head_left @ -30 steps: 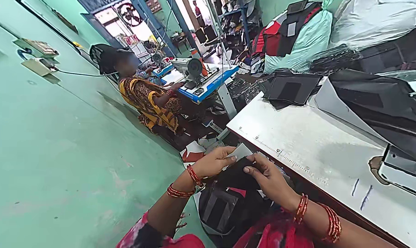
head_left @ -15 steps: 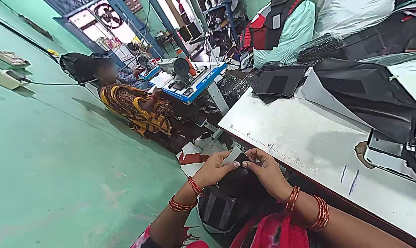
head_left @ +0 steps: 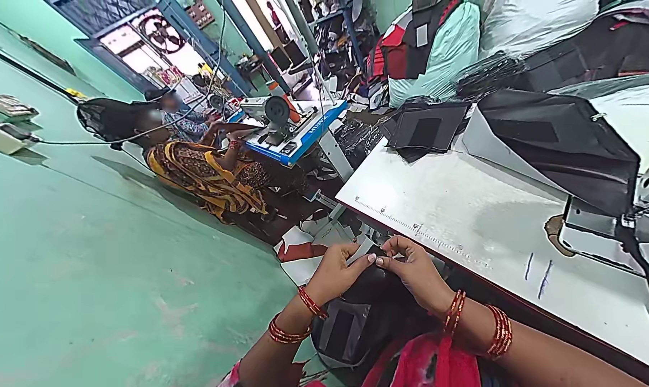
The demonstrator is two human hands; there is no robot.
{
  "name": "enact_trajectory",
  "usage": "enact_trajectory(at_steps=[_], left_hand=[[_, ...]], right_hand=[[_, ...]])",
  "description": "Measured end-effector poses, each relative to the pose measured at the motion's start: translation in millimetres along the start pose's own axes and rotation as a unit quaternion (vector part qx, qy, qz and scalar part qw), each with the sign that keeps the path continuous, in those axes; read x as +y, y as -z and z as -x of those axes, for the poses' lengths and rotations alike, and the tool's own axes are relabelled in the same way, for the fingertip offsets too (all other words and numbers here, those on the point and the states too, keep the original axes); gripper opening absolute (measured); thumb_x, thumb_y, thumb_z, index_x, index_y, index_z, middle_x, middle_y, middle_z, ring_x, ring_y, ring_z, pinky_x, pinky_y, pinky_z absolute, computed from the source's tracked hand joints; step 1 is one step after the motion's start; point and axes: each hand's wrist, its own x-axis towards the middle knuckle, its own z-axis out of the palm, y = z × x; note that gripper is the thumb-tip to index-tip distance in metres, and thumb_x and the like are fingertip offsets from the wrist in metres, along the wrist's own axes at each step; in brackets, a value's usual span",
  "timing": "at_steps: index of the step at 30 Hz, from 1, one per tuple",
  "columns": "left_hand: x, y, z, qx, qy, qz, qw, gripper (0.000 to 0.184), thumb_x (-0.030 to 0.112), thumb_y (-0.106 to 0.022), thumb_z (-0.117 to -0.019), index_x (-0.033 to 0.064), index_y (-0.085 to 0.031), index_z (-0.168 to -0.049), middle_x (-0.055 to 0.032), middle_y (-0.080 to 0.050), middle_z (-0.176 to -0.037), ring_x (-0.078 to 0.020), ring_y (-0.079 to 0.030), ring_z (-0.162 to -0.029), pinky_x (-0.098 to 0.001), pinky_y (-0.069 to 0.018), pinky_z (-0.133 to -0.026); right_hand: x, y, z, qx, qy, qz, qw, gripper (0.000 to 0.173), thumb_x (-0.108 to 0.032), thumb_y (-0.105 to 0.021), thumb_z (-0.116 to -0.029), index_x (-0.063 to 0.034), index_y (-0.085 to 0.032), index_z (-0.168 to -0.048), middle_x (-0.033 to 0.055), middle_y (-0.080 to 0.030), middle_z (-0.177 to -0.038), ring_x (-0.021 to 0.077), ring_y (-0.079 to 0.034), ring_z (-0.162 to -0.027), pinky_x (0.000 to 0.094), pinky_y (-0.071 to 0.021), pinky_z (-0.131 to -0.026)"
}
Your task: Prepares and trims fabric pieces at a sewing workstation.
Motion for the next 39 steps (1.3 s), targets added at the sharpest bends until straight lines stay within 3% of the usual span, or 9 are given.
enact_trajectory(at_steps=[7, 12, 15, 18, 22, 27, 31, 34, 39], left_hand=[[2, -11, 0, 0.049, -0.01, -0.015, 0.999, 0.019, 0.019, -0.066, -0.0949, 0.0036, -0.073, -0.086, 0.0055, -0.069, -0.075, 0.0068, -0.061, -0.07, -0.0155, -0.0507, -0.068], [0, -11, 3, 0.036, -0.034, -0.069, 0.996, 0.022, 0.021, -0.064, -0.0971, 0.0025, -0.076, -0.093, -0.0012, -0.073, -0.084, 0.0008, -0.066, -0.08, -0.0208, -0.0542, -0.078], [3, -9, 8, 0.068, -0.092, -0.151, 0.982, 0.022, 0.017, -0.062, -0.0976, 0.0011, -0.077, -0.098, -0.0084, -0.077, -0.092, -0.0103, -0.073, -0.088, -0.0314, -0.0582, -0.086], [8, 8, 14, 0.127, -0.14, -0.211, 0.959, 0.023, 0.018, -0.062, -0.0979, 0.0014, -0.078, -0.101, -0.0085, -0.078, -0.093, -0.0124, -0.074, -0.088, -0.033, -0.0599, -0.085], [17, 38, 23, 0.181, -0.184, -0.253, 0.932, 0.027, 0.023, -0.061, -0.0981, 0.0025, -0.078, -0.101, -0.006, -0.078, -0.093, -0.0034, -0.072, -0.088, -0.021, -0.0563, -0.086], [23, 52, 30, 0.172, -0.247, -0.25, 0.92, 0.027, 0.025, -0.061, -0.1013, 0.0044, -0.078, -0.102, -0.0032, -0.077, -0.092, 0.0022, -0.069, -0.091, -0.0141, -0.0525, -0.089], [24, 57, 34, 0.152, -0.293, -0.249, 0.911, 0.023, 0.023, -0.057, -0.1027, 0.0113, -0.078, -0.102, -0.0015, -0.076, -0.09, -0.0011, -0.068, -0.09, -0.0169, -0.0519, -0.088], [24, 59, 35, 0.129, -0.342, -0.237, 0.9, 0.023, 0.015, -0.054, -0.1021, 0.0141, -0.077, -0.104, -0.0017, -0.074, -0.09, -0.0046, -0.067, -0.091, -0.0189, -0.0509, -0.09], [29, 58, 36, 0.123, -0.38, -0.237, 0.886, 0.025, 0.009, -0.052, -0.1008, 0.0151, -0.076, -0.105, -0.0026, -0.073, -0.09, -0.0077, -0.067, -0.091, -0.02, -0.05, -0.09]], right_hand=[[1, 0, 5, 0.004, -0.003, 0.007, 1.0, 0.016, -0.003, -0.075, -0.086, -0.004, -0.062, -0.095, -0.0003, -0.059, -0.086, 0.0036, -0.059, -0.078, 0.0175, -0.0512, -0.07], [3, -1, 7, 0.009, -0.008, 0.003, 1.0, 0.017, -0.002, -0.075, -0.0867, -0.0017, -0.062, -0.096, 0.0008, -0.059, -0.087, 0.0037, -0.059, -0.078, 0.0176, -0.0519, -0.07], [4, 0, 10, -0.016, -0.001, -0.002, 1.0, 0.032, -0.004, -0.076, -0.0867, -0.0009, -0.058, -0.113, 0.0016, -0.061, -0.091, 0.0038, -0.062, -0.077, 0.0183, -0.0545, -0.071], [14, 10, 19, -0.05, 0.022, 0.044, 0.997, 0.045, -0.009, -0.075, -0.0885, 0.0006, -0.053, -0.127, 0.0041, -0.065, -0.097, 0.0058, -0.065, -0.083, 0.021, -0.0558, -0.077], [36, 23, 27, -0.075, 0.034, 0.1, 0.992, 0.027, -0.011, -0.07, -0.0933, 0.002, -0.064, -0.116, 0.0073, -0.07, -0.102, 0.0072, -0.067, -0.093, 0.0234, -0.0553, -0.088], [30, 19, 24, -0.077, 0.07, 0.15, 0.983, 0.019, -0.015, -0.064, -0.0979, 0.0006, -0.07, -0.107, 0.0086, -0.071, -0.1, 0.0075, -0.066, -0.092, 0.0231, -0.0533, -0.087], [24, 18, 18, -0.034, 0.048, 0.139, 0.989, 0.019, -0.017, -0.066, -0.097, -0.0013, -0.066, -0.109, 0.0045, -0.067, -0.092, 0.0061, -0.062, -0.082, 0.0235, -0.0521, -0.077], [17, 21, 14, -0.029, 0.038, 0.118, 0.992, 0.031, -0.015, -0.069, -0.0944, -0.0014, -0.06, -0.12, 0.0015, -0.067, -0.088, 0.0036, -0.062, -0.077, 0.0219, -0.0527, -0.075], [11, 23, 14, -0.079, 0.019, 0.137, 0.987, 0.029, -0.016, -0.066, -0.0973, -0.0032, -0.069, -0.123, 0.0056, -0.071, -0.097, 0.0052, -0.063, -0.083, 0.0233, -0.0519, -0.08]])
